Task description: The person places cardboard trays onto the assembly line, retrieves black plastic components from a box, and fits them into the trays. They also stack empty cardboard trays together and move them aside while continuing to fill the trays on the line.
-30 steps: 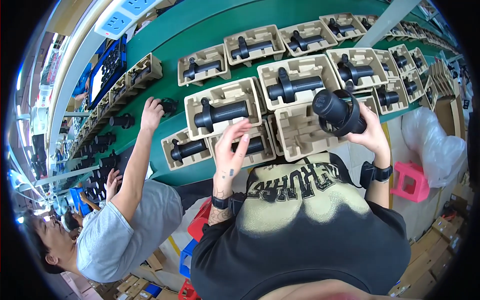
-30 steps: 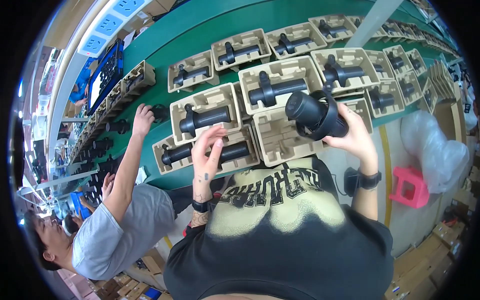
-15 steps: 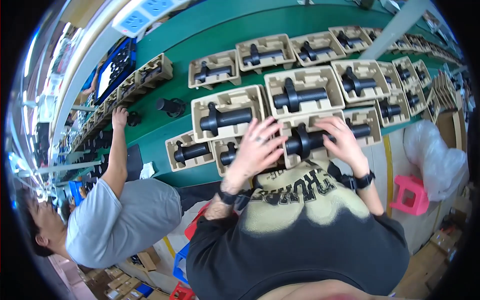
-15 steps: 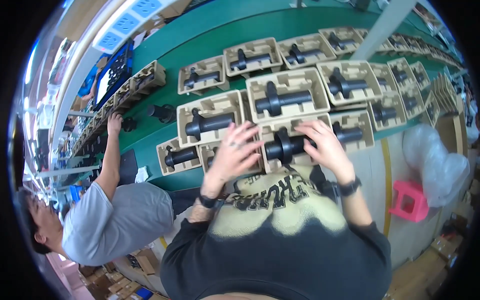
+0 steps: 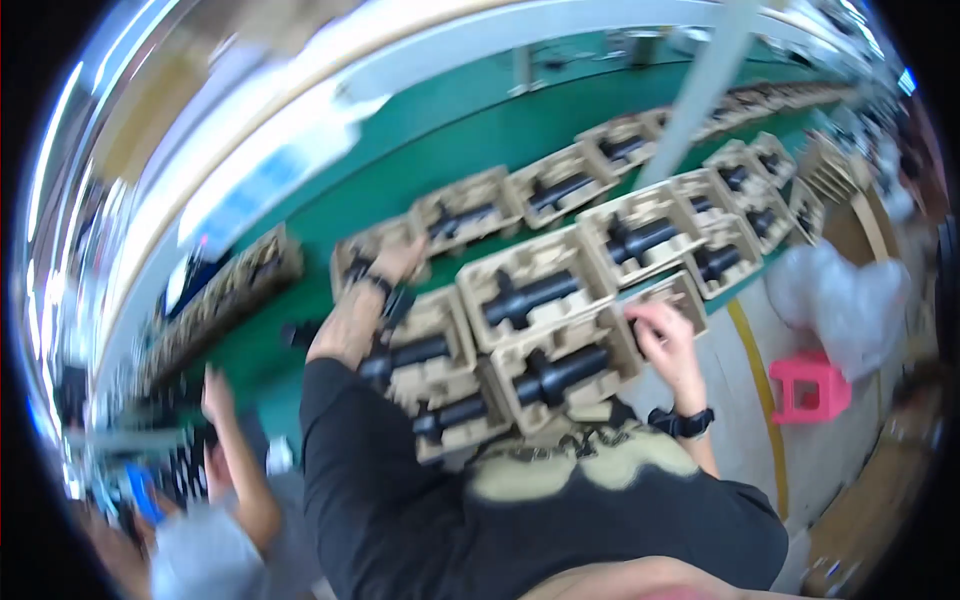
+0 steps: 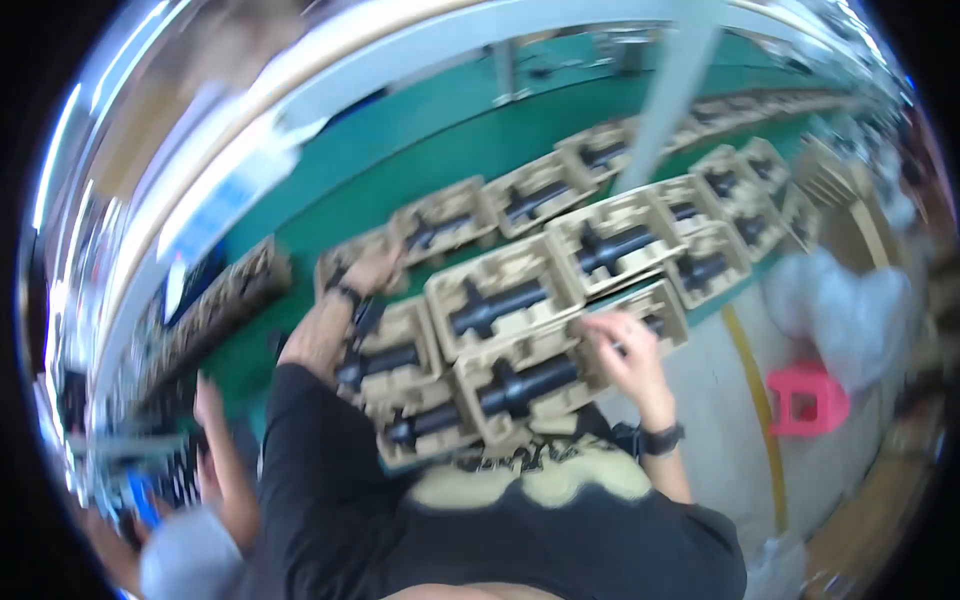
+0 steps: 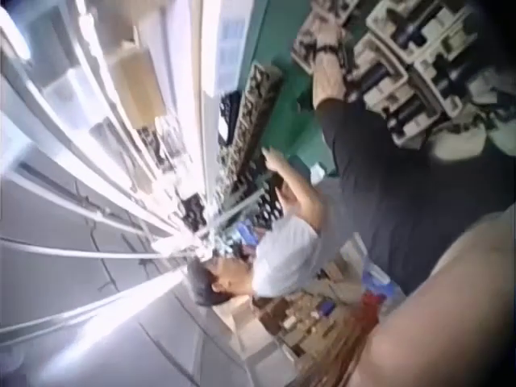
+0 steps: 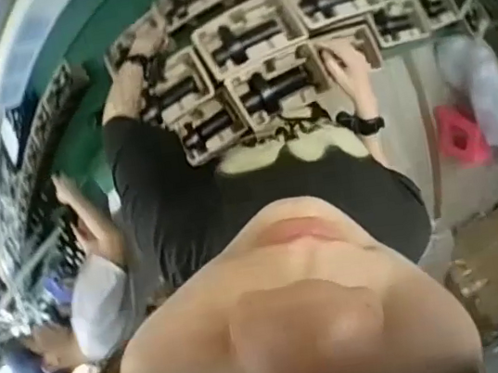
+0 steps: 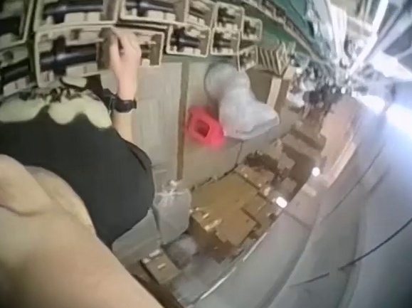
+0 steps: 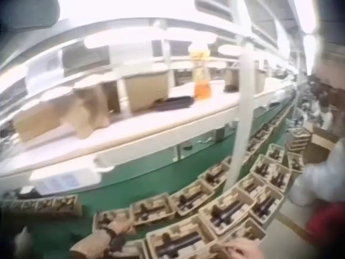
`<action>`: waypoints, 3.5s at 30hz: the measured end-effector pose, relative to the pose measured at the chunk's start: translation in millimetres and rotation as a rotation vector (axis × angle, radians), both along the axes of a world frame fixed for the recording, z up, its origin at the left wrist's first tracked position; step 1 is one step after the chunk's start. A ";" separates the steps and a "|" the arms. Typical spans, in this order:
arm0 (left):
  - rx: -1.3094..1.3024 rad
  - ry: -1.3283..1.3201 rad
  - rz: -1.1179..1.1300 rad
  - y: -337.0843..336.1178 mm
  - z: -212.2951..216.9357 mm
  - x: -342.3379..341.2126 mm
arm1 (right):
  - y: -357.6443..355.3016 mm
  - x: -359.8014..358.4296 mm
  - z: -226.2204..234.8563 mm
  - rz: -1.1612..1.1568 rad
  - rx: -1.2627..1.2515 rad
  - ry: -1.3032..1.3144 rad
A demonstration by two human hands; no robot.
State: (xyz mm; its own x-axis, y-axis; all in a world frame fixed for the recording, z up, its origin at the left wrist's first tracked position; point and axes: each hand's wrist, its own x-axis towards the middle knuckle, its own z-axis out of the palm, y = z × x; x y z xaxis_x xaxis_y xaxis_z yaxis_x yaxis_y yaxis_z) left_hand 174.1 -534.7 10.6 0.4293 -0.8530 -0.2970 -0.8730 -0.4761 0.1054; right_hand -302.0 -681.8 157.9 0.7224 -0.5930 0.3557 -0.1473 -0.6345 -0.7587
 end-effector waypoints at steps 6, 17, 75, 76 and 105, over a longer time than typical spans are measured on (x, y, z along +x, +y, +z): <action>0.114 0.039 -0.345 -51.1 1.7 13.3 | -14.5 -64.2 -22.4 -0.338 0.176 0.083; -0.038 0.134 -0.382 -56.9 15.3 -0.7 | -23.7 -49.6 -26.9 -0.272 0.145 0.104; -0.368 2.570 0.588 128.2 102.1 -311.5 | 82.8 83.7 41.6 0.820 0.602 0.241; -0.462 2.184 0.543 124.4 106.7 -318.9 | 59.7 76.0 37.4 0.737 0.245 0.264; -1.158 0.554 1.171 156.0 82.3 -357.8 | -94.1 -85.5 -46.9 -0.066 0.247 0.222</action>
